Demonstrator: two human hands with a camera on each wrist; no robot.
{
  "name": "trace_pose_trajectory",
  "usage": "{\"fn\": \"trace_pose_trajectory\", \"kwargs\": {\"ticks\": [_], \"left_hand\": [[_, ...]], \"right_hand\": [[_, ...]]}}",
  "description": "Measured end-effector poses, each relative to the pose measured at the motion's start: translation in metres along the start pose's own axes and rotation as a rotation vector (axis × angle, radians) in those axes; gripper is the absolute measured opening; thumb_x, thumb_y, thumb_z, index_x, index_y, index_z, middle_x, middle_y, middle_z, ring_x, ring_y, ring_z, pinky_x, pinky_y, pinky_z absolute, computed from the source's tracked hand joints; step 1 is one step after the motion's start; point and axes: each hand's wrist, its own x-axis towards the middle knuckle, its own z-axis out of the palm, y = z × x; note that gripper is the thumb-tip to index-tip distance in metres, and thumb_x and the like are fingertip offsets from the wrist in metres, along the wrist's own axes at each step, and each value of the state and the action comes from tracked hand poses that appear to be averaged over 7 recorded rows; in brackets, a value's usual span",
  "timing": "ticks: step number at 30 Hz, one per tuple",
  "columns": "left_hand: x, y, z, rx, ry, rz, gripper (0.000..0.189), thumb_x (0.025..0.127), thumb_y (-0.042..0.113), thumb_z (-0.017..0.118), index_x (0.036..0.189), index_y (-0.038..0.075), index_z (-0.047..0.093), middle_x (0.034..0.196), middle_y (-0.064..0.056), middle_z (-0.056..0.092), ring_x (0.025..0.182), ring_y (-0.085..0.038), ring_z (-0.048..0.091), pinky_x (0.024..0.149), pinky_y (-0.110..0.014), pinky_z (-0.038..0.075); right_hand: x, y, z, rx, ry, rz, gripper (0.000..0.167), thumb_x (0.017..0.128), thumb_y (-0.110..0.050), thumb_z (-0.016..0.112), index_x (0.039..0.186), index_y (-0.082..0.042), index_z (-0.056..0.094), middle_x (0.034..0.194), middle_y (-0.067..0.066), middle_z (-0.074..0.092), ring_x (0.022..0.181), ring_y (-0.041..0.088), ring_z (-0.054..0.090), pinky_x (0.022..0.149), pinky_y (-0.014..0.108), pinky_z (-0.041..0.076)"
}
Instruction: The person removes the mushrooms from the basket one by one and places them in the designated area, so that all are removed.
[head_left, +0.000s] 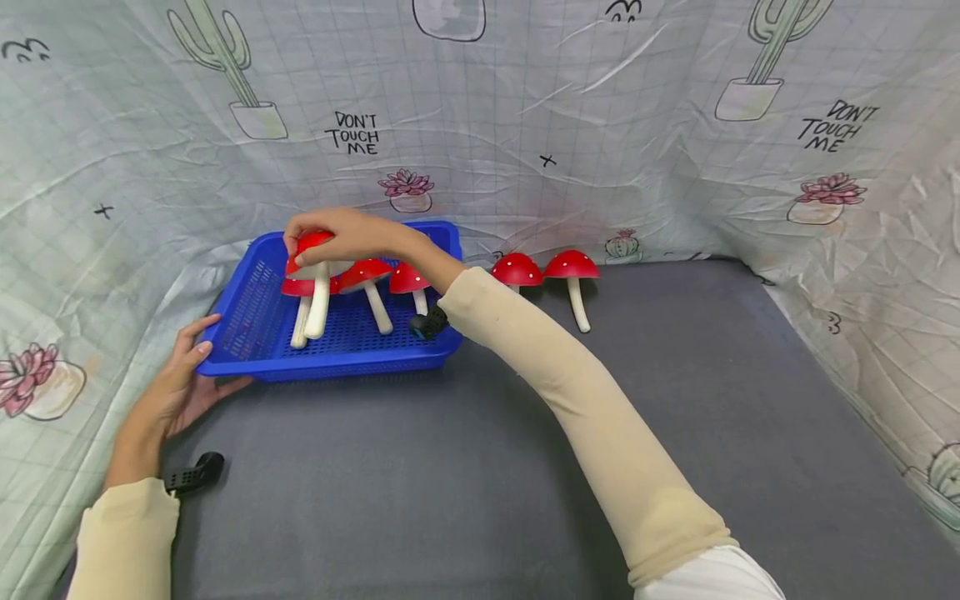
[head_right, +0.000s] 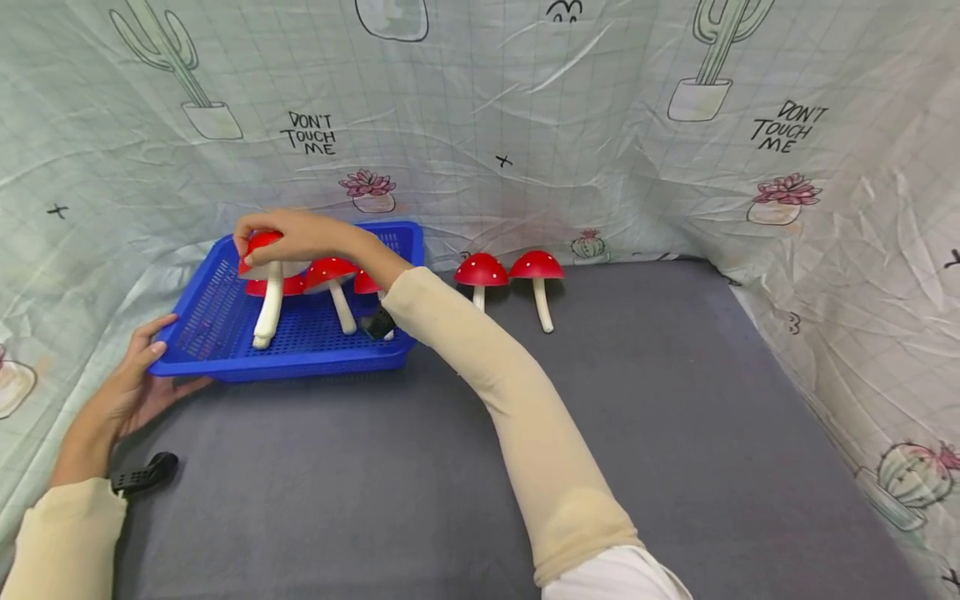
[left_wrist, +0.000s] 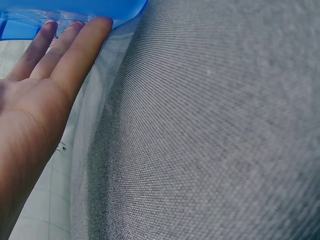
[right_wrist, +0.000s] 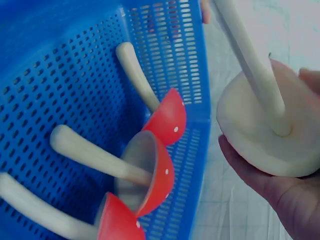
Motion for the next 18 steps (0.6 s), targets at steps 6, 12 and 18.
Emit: {"fn": "trace_pose_trajectory", "kwargs": {"ticks": [6,12,18], "left_hand": [[0.000,0.001,-0.002,-0.009,-0.004,-0.015,0.051,0.109,0.020,0.039,0.152,0.036,0.018,0.144,0.002,0.034,0.118,-0.017,0.064,0.088,-0.043,0.057],[-0.001,0.000,-0.002,0.002,0.005,-0.001,0.049,0.109,0.020,0.039,0.151,0.037,0.021,0.143,0.003,0.036,0.118,-0.017,0.064,0.087,-0.042,0.057],[0.000,-0.003,-0.003,-0.051,-0.067,0.043,0.046,0.110,0.016,0.033,0.152,0.032,0.022,0.147,0.002,0.037,0.122,-0.019,0.062,0.090,-0.044,0.056]], "right_hand": [[-0.026,0.005,-0.009,0.023,0.064,-0.072,0.037,0.095,-0.011,0.067,0.131,-0.007,0.060,0.134,0.005,0.058,0.123,0.011,0.050,0.101,0.020,0.042],[-0.057,0.004,-0.020,0.049,0.121,0.000,0.054,0.092,-0.016,0.068,0.143,-0.012,0.054,0.145,0.004,0.052,0.125,0.014,0.051,0.098,0.026,0.048],[-0.083,0.006,-0.028,0.047,0.195,0.009,0.049,0.089,-0.016,0.073,0.137,-0.015,0.060,0.141,0.000,0.056,0.124,0.016,0.052,0.096,0.030,0.050]]}}
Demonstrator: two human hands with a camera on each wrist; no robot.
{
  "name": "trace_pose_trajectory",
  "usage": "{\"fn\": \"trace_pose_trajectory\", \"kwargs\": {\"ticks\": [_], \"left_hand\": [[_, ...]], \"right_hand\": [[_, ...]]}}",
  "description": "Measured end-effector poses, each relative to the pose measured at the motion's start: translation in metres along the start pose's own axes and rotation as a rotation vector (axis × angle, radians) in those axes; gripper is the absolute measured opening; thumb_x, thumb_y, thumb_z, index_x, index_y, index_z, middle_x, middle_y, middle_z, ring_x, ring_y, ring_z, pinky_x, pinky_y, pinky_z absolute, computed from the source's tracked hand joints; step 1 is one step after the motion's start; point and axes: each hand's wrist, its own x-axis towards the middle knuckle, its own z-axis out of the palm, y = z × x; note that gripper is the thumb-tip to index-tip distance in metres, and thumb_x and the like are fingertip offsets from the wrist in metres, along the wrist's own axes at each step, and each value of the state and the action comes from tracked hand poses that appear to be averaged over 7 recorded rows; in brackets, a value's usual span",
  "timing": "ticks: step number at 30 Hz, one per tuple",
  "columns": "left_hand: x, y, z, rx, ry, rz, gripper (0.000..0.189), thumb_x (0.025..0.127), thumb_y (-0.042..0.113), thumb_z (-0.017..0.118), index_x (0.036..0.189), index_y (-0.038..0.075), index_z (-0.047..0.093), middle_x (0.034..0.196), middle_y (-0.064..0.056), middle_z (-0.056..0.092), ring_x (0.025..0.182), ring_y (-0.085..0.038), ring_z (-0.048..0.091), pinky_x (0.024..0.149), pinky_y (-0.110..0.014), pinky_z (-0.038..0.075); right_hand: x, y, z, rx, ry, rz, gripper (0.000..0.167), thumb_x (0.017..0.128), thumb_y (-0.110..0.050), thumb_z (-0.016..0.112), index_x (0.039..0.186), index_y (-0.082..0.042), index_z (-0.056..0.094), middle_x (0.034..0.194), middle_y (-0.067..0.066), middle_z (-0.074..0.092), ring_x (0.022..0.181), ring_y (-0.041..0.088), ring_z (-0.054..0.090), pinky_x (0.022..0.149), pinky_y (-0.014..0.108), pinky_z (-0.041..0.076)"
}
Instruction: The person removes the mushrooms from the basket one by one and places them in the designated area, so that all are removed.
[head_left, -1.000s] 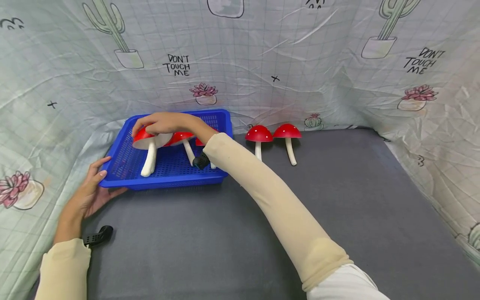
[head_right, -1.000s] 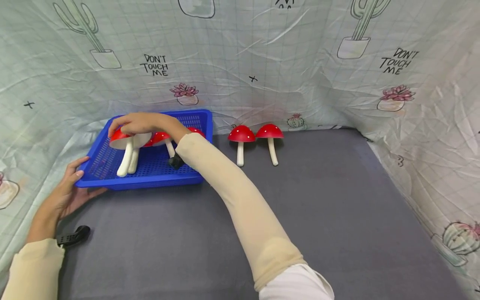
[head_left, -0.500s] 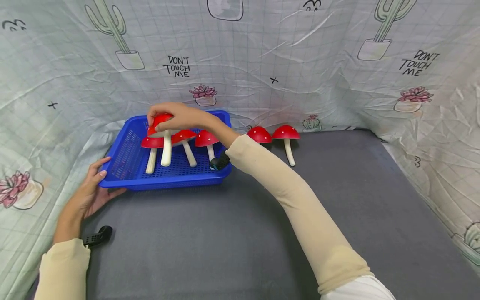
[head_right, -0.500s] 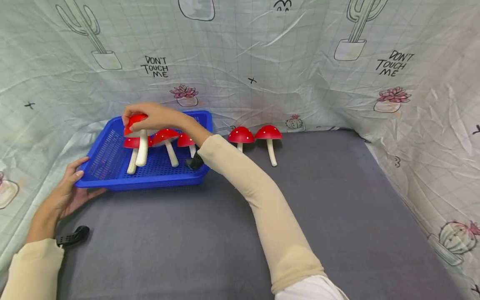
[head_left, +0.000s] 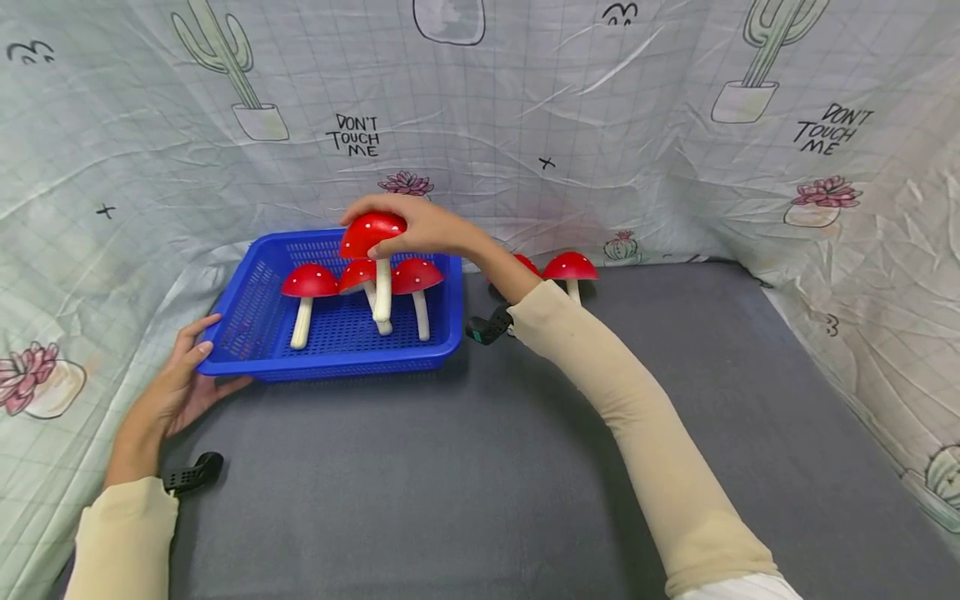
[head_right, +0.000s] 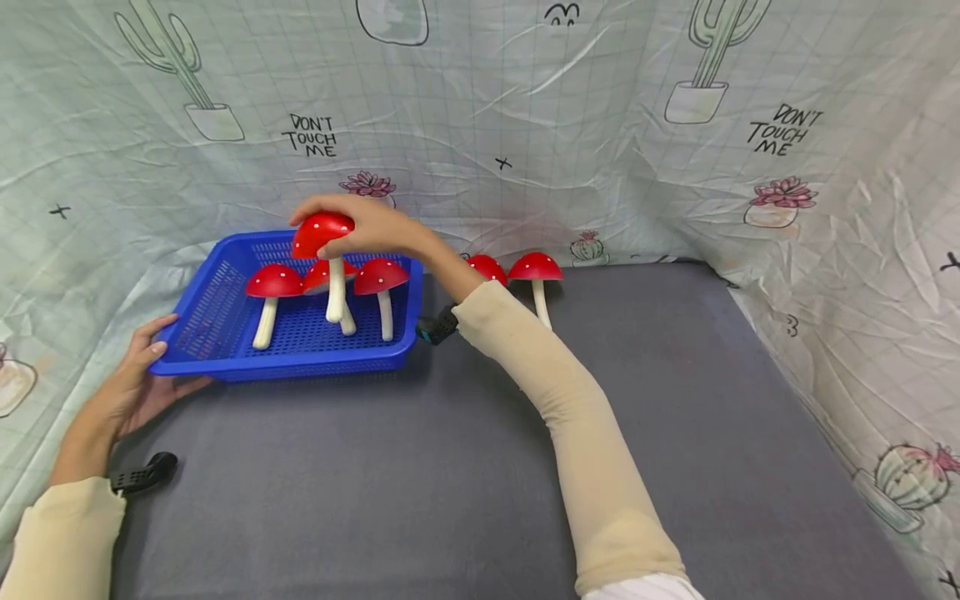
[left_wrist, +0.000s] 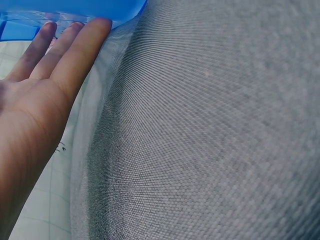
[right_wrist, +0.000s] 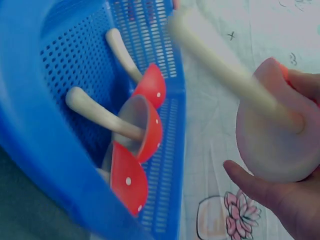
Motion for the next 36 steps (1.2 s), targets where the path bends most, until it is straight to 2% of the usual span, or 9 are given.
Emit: {"fn": "trace_pose_trajectory", "kwargs": {"ticks": [3,7,10,13,17,24,29,36], "left_hand": [[0.000,0.000,0.000,-0.023,-0.014,0.004,0.046,0.110,0.014,0.032,0.152,0.031,0.021,0.147,0.002,0.039,0.122,-0.020,0.062,0.090,-0.045,0.056],[0.000,0.000,0.001,-0.005,0.004,-0.003,0.047,0.110,0.015,0.033,0.151,0.032,0.021,0.147,0.003,0.038,0.121,-0.019,0.062,0.089,-0.045,0.056],[0.000,0.001,0.001,0.022,0.027,-0.010,0.047,0.110,0.017,0.034,0.151,0.034,0.021,0.146,0.003,0.036,0.120,-0.018,0.062,0.088,-0.044,0.056],[-0.001,0.001,0.001,0.037,0.038,-0.017,0.047,0.110,0.018,0.035,0.151,0.036,0.022,0.146,0.003,0.033,0.120,-0.017,0.062,0.088,-0.043,0.056],[-0.001,0.001,0.002,0.045,0.034,-0.019,0.047,0.110,0.018,0.034,0.151,0.036,0.022,0.146,0.003,0.034,0.121,-0.016,0.061,0.089,-0.042,0.056],[-0.002,0.000,0.004,0.058,0.045,-0.026,0.048,0.109,0.019,0.036,0.151,0.036,0.020,0.146,0.003,0.033,0.121,-0.015,0.062,0.089,-0.042,0.056],[-0.003,0.001,0.004,0.051,0.047,-0.030,0.049,0.109,0.020,0.038,0.152,0.035,0.018,0.145,0.002,0.033,0.120,-0.016,0.063,0.088,-0.042,0.056],[-0.002,-0.001,0.005,0.048,0.049,-0.015,0.047,0.109,0.019,0.037,0.151,0.035,0.022,0.144,0.003,0.040,0.120,-0.017,0.063,0.088,-0.043,0.056]], "right_hand": [[-0.010,0.002,-0.004,0.015,0.035,0.002,0.043,0.089,-0.014,0.073,0.130,-0.015,0.062,0.136,-0.001,0.057,0.121,0.018,0.053,0.094,0.032,0.052],[-0.024,0.005,-0.008,0.042,0.078,0.015,0.035,0.089,-0.013,0.069,0.123,-0.015,0.061,0.129,0.000,0.058,0.112,0.021,0.058,0.090,0.034,0.054],[-0.034,0.007,-0.011,0.024,0.120,0.021,0.031,0.090,-0.020,0.071,0.119,-0.016,0.061,0.124,0.000,0.059,0.108,0.020,0.059,0.089,0.034,0.054],[-0.044,0.009,-0.013,0.003,0.159,0.023,0.035,0.088,-0.029,0.078,0.117,-0.018,0.061,0.122,-0.001,0.060,0.108,0.019,0.059,0.087,0.035,0.055],[-0.060,0.011,-0.017,-0.021,0.194,0.028,0.040,0.085,-0.033,0.082,0.117,-0.020,0.062,0.124,-0.003,0.059,0.112,0.020,0.057,0.086,0.036,0.056],[-0.087,0.015,-0.027,-0.095,0.255,0.056,0.038,0.086,-0.031,0.081,0.119,-0.023,0.063,0.125,-0.007,0.060,0.116,0.018,0.054,0.086,0.037,0.056],[-0.102,0.017,-0.030,-0.093,0.282,0.087,0.038,0.086,-0.027,0.081,0.120,-0.020,0.064,0.125,-0.004,0.062,0.116,0.019,0.055,0.086,0.039,0.055],[-0.118,0.017,-0.036,-0.116,0.287,0.080,0.037,0.086,-0.026,0.081,0.119,-0.021,0.065,0.127,-0.006,0.062,0.118,0.018,0.054,0.087,0.040,0.056]]}}
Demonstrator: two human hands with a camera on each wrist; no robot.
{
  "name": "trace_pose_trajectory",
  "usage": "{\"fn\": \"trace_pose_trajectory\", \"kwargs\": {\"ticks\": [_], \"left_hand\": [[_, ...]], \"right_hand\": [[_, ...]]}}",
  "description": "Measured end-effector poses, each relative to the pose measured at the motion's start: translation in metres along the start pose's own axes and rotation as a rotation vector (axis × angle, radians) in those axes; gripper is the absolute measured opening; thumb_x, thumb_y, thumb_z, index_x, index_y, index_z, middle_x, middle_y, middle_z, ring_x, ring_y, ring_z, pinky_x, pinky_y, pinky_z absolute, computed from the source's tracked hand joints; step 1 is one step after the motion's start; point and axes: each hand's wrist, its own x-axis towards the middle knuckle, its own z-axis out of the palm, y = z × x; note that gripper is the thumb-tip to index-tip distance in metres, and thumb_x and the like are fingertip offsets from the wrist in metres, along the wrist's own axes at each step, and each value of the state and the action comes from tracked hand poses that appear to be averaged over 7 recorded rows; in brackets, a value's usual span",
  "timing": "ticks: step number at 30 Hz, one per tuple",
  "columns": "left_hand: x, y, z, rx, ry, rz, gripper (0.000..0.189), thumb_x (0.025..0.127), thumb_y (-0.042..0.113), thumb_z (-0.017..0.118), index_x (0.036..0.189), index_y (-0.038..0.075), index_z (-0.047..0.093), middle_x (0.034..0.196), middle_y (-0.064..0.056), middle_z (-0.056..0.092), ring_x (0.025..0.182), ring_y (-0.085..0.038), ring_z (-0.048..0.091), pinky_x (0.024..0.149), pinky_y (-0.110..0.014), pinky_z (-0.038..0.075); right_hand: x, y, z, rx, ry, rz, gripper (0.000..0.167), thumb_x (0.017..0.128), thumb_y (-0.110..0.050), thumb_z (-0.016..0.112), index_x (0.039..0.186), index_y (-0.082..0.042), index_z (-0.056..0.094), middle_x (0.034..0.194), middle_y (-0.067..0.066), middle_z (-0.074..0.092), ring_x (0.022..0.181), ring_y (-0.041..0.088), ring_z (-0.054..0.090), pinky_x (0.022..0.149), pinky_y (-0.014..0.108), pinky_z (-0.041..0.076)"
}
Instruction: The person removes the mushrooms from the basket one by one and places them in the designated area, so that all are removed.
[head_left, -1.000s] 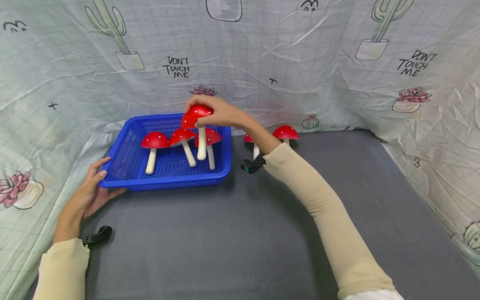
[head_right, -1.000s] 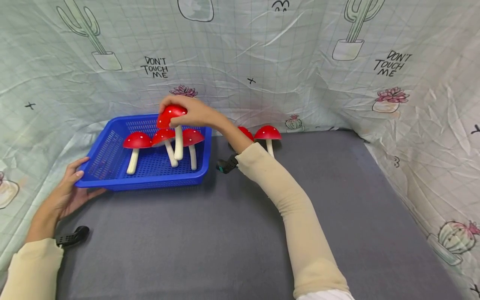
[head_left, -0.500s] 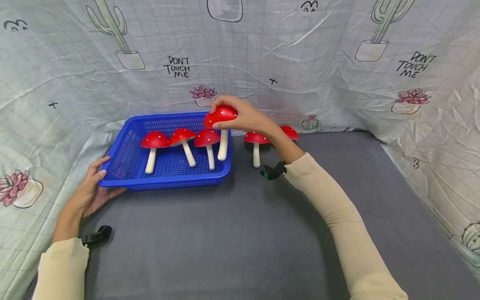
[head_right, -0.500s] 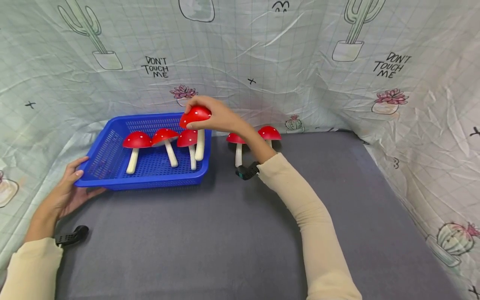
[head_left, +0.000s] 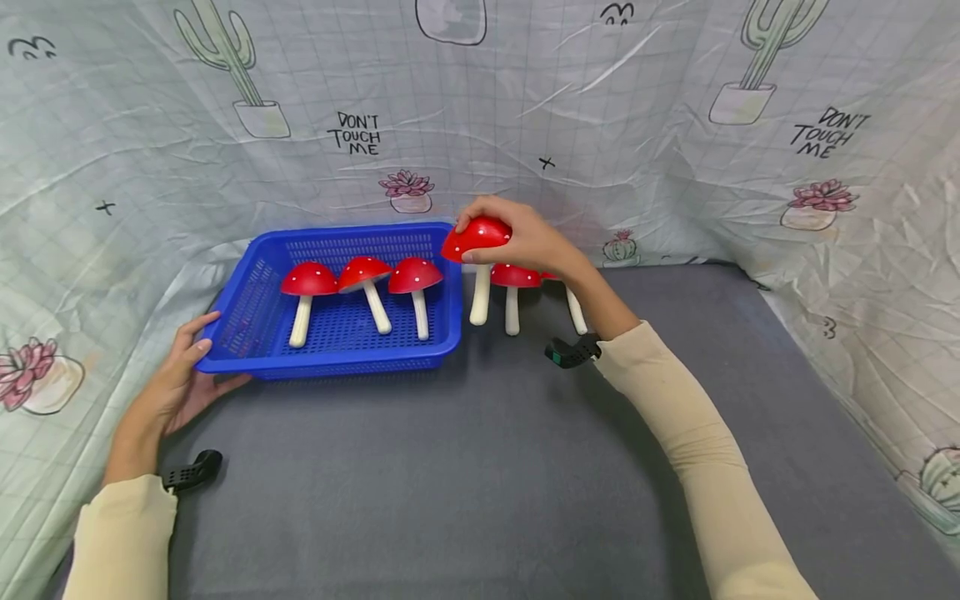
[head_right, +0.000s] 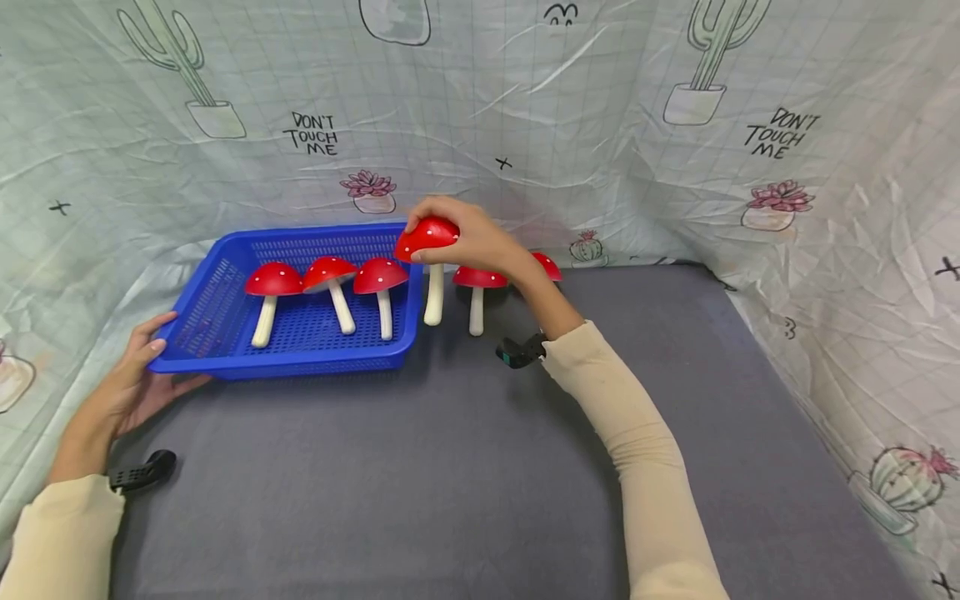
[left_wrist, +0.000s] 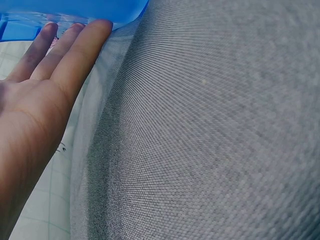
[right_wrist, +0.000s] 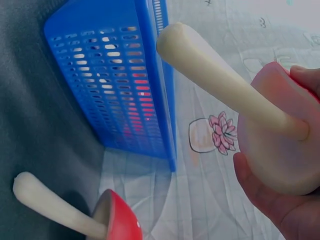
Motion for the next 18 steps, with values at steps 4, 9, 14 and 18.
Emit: {"fn": "trace_pose_trajectory", "kwargs": {"ticks": [4,9,14,18], "left_hand": [[-0.001,0.001,-0.002,-0.011,-0.021,0.009,0.046,0.110,0.017,0.035,0.151,0.034,0.022,0.144,0.003,0.041,0.121,-0.017,0.062,0.089,-0.043,0.056],[0.000,0.001,-0.002,-0.013,-0.022,0.009,0.047,0.110,0.017,0.034,0.152,0.034,0.021,0.145,0.003,0.038,0.121,-0.017,0.062,0.089,-0.042,0.056],[-0.001,0.001,-0.002,-0.005,-0.009,0.006,0.046,0.110,0.018,0.035,0.151,0.035,0.022,0.145,0.003,0.037,0.121,-0.016,0.062,0.089,-0.042,0.056],[-0.001,0.000,-0.001,0.009,0.004,0.001,0.046,0.110,0.020,0.035,0.151,0.036,0.022,0.145,0.003,0.037,0.121,-0.016,0.062,0.088,-0.042,0.056]], "right_hand": [[-0.006,0.002,-0.004,-0.020,0.001,0.004,0.037,0.086,-0.026,0.081,0.119,-0.022,0.065,0.127,-0.006,0.062,0.118,0.019,0.054,0.087,0.041,0.056],[-0.013,0.004,-0.009,-0.031,0.013,0.017,0.036,0.086,-0.023,0.080,0.120,-0.022,0.066,0.127,-0.006,0.062,0.118,0.019,0.054,0.086,0.043,0.056],[-0.021,0.007,-0.013,-0.043,0.017,0.029,0.036,0.087,-0.022,0.080,0.120,-0.021,0.066,0.126,-0.005,0.063,0.117,0.020,0.054,0.088,0.043,0.055],[-0.028,0.011,-0.017,-0.043,0.021,0.035,0.037,0.087,-0.021,0.079,0.121,-0.019,0.066,0.125,-0.003,0.063,0.116,0.020,0.054,0.088,0.044,0.054]]}}
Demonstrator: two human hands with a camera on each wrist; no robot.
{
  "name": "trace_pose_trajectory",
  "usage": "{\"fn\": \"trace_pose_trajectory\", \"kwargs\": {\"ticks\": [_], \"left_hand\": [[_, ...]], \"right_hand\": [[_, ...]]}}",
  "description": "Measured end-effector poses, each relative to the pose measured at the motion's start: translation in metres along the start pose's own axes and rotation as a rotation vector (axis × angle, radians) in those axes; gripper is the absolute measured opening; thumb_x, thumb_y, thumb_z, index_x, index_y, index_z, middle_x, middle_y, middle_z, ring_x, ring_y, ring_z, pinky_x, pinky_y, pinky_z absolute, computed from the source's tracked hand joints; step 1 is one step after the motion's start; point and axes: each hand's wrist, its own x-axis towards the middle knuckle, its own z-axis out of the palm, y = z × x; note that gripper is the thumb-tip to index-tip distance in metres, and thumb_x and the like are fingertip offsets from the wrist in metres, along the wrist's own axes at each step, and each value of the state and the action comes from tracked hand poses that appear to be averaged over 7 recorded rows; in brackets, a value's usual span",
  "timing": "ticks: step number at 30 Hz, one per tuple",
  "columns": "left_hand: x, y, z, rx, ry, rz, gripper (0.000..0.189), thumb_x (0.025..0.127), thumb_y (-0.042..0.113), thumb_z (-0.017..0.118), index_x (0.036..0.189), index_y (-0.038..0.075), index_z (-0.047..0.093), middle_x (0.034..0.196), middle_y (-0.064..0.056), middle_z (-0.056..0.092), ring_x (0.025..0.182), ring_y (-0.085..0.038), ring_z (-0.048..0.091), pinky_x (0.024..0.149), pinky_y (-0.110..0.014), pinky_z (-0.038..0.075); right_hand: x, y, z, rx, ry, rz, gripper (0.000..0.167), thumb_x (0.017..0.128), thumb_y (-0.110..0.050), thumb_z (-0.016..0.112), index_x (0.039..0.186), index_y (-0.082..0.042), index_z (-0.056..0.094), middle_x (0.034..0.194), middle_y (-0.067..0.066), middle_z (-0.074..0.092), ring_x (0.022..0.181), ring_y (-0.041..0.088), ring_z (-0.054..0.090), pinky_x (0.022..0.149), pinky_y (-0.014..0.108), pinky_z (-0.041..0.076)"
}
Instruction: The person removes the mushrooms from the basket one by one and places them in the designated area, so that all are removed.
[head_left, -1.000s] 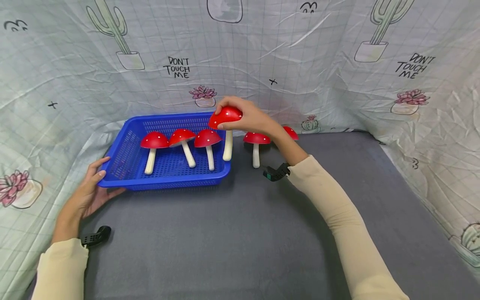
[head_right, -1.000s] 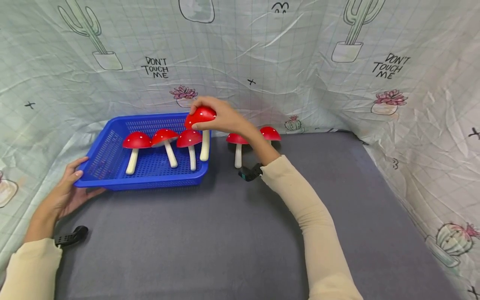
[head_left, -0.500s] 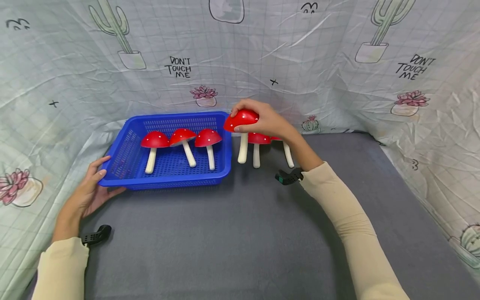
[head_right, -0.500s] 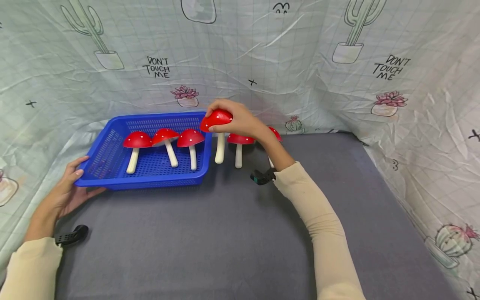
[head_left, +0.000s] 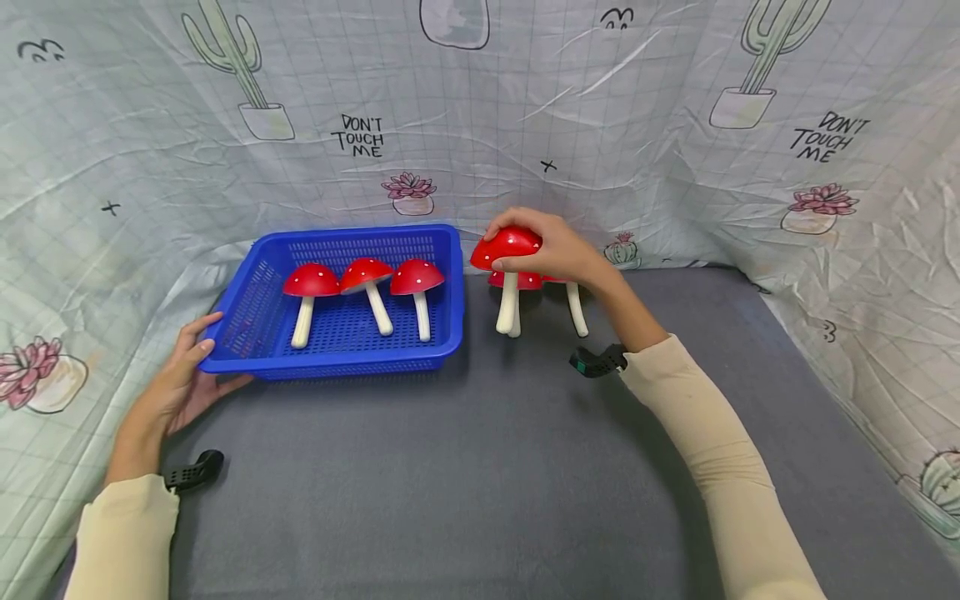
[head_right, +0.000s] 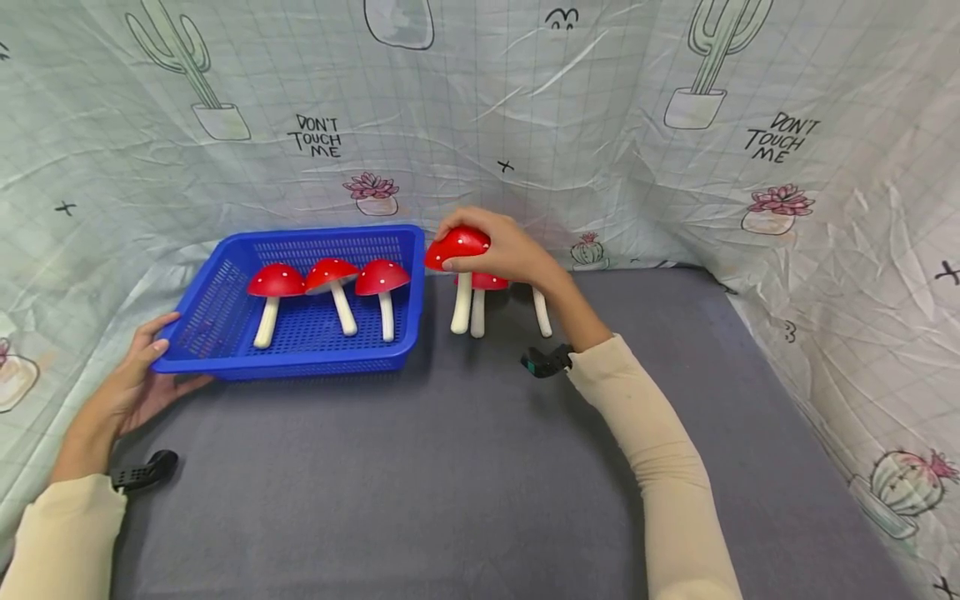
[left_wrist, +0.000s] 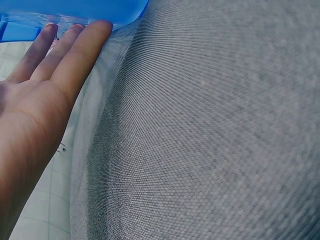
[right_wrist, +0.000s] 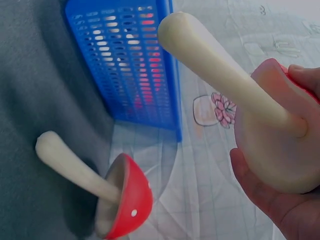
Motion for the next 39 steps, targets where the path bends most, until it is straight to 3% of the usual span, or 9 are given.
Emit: {"fn": "trace_pose_trajectory", "kwargs": {"ticks": [7,15,27,33,39], "left_hand": [[0.000,-0.002,0.000,0.024,0.010,0.008,0.047,0.110,0.022,0.035,0.152,0.035,0.021,0.147,0.001,0.031,0.121,-0.015,0.061,0.088,-0.041,0.056],[-0.001,-0.002,0.001,0.031,-0.004,0.022,0.048,0.110,0.021,0.035,0.153,0.034,0.019,0.147,0.001,0.031,0.122,-0.015,0.061,0.088,-0.041,0.056],[-0.001,-0.004,0.001,0.033,-0.005,0.023,0.048,0.110,0.021,0.034,0.154,0.035,0.019,0.148,0.000,0.027,0.122,-0.015,0.060,0.088,-0.041,0.056],[0.000,-0.005,0.000,0.030,0.006,0.023,0.048,0.110,0.022,0.035,0.153,0.035,0.019,0.149,0.000,0.027,0.122,-0.015,0.060,0.088,-0.041,0.056],[0.000,-0.005,0.000,0.027,0.006,0.020,0.049,0.110,0.022,0.036,0.153,0.035,0.017,0.147,0.000,0.030,0.121,-0.015,0.062,0.088,-0.041,0.056]], "right_hand": [[-0.013,0.006,-0.007,0.010,0.016,0.050,0.040,0.088,-0.020,0.078,0.125,-0.020,0.064,0.129,-0.001,0.060,0.118,0.024,0.053,0.086,0.046,0.056],[-0.023,0.014,-0.012,-0.013,0.015,0.051,0.039,0.085,-0.014,0.080,0.121,-0.015,0.064,0.130,0.003,0.059,0.120,0.025,0.052,0.086,0.044,0.056],[-0.042,0.029,-0.027,-0.014,0.046,0.127,0.033,0.087,-0.011,0.079,0.116,-0.013,0.063,0.124,0.004,0.060,0.113,0.024,0.053,0.084,0.040,0.053],[-0.053,0.026,-0.034,-0.040,0.073,0.191,0.031,0.090,-0.008,0.076,0.117,-0.010,0.062,0.123,0.007,0.059,0.110,0.027,0.054,0.084,0.039,0.051],[-0.058,0.021,-0.040,-0.021,0.087,0.225,0.033,0.090,-0.013,0.076,0.120,-0.015,0.062,0.128,0.003,0.058,0.115,0.024,0.053,0.087,0.039,0.051]]}}
